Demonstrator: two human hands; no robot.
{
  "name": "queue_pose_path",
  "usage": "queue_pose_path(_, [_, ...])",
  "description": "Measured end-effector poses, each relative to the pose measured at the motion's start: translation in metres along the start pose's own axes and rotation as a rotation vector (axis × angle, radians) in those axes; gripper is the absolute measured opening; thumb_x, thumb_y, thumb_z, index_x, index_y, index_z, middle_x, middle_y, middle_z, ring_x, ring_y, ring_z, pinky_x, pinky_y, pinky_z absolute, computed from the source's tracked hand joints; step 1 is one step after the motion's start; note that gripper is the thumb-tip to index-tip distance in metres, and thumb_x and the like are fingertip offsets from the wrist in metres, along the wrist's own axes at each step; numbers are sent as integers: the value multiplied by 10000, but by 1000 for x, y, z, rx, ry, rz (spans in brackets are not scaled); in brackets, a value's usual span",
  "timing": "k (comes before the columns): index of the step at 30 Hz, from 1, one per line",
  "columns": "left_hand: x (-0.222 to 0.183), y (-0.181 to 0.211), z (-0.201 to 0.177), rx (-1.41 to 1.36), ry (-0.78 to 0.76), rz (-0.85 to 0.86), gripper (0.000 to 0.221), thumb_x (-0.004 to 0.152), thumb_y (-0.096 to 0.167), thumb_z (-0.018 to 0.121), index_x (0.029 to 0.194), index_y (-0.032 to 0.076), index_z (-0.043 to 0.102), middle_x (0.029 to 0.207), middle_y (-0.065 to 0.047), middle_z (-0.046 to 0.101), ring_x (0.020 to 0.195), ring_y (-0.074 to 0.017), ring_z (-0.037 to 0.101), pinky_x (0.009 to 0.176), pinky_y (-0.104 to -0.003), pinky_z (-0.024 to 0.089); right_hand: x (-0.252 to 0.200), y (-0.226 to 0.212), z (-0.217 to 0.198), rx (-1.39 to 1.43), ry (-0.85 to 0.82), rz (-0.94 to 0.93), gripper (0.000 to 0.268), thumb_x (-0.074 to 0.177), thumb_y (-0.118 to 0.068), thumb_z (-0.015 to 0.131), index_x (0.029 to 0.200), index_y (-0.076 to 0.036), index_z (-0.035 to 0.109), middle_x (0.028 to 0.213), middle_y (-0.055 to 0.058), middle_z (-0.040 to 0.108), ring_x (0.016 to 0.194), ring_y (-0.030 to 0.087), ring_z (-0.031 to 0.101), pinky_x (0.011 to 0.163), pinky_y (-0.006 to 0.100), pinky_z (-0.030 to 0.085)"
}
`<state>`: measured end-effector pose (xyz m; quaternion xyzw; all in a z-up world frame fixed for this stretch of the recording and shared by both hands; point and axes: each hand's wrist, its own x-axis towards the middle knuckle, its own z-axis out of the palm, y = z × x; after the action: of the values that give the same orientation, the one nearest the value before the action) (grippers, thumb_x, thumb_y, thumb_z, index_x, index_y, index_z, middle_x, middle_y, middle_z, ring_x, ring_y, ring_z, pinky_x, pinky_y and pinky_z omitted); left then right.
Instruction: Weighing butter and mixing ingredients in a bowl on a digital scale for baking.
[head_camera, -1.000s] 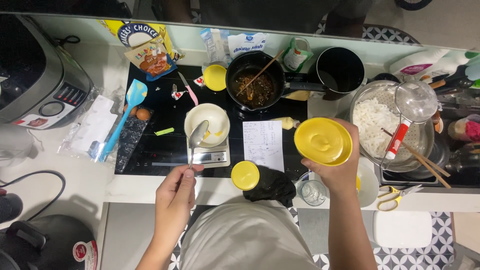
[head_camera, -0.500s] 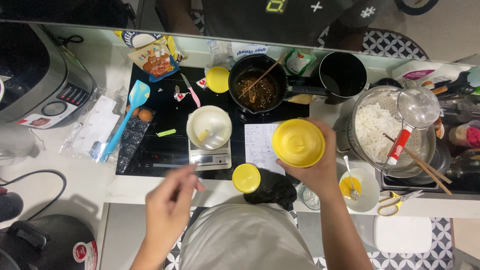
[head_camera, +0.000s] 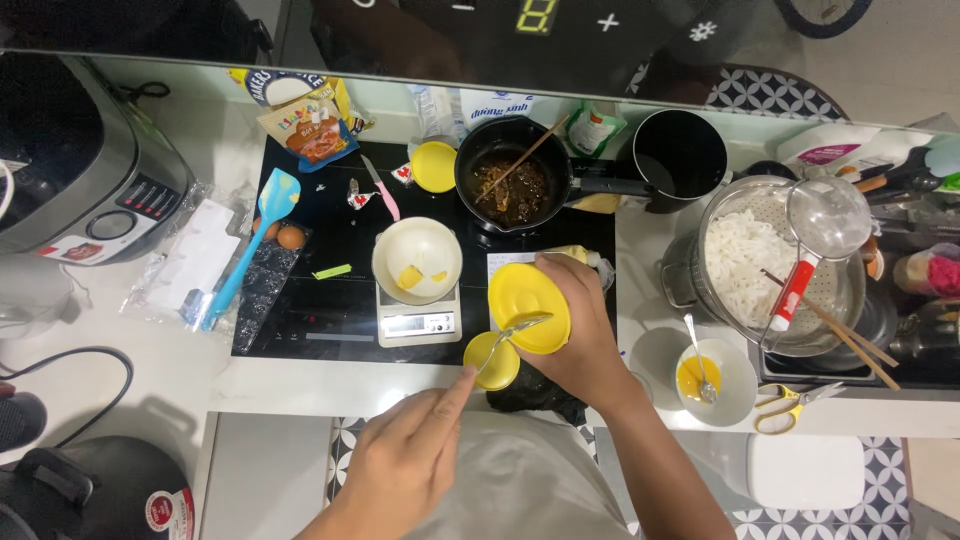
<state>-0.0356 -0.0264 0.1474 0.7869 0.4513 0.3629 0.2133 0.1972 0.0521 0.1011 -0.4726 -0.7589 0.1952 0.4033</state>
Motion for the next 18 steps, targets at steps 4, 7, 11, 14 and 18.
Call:
queue_pose_path(4, [-6,-2,3,16,-19,-9,551,794,-58,695,1339,-54,621,907,-165,702,765,-304,712,680,-375,588,-1,-2,1,-6,-1,-15,945,662,-72,945,1451,-55,425,1432,177,452,1327,369,509,1100,420,474])
queue_pose_path(7, [-7,-2,3,10,-39,-6,567,792,-56,688,1353,-62,605,910,-167,694,761,-311,708,676,-380,588,-2,-1,1,20,-5,-22,952,659,-62,942,1455,-56,421,1437,177,451,1323,369,512,1100,422,473])
queue_pose_path(11, [-13,-4,10,-20,-97,0,567,810,-49,683,1369,-73,591,900,-172,679,733,-322,695,651,-392,577,0,-1,1,20,-17,-59,976,627,-46,934,1451,-51,411,1447,165,450,1319,383,499,1107,436,457])
queue_pose_path(14, [-16,-4,18,-69,-134,-86,572,826,-49,673,1391,-60,583,886,-175,689,718,-315,699,648,-388,581,1,-4,1,35,-52,-42,979,610,-38,926,1447,-46,418,1452,162,447,1311,379,498,1095,428,461])
queue_pose_path(18, [-10,-6,19,-244,-115,-223,463,887,-38,646,1349,3,645,881,-148,716,719,-277,710,639,-342,580,0,-4,3,-3,-90,-39,934,634,-40,901,1442,-48,434,1441,160,442,1330,372,505,1111,420,473])
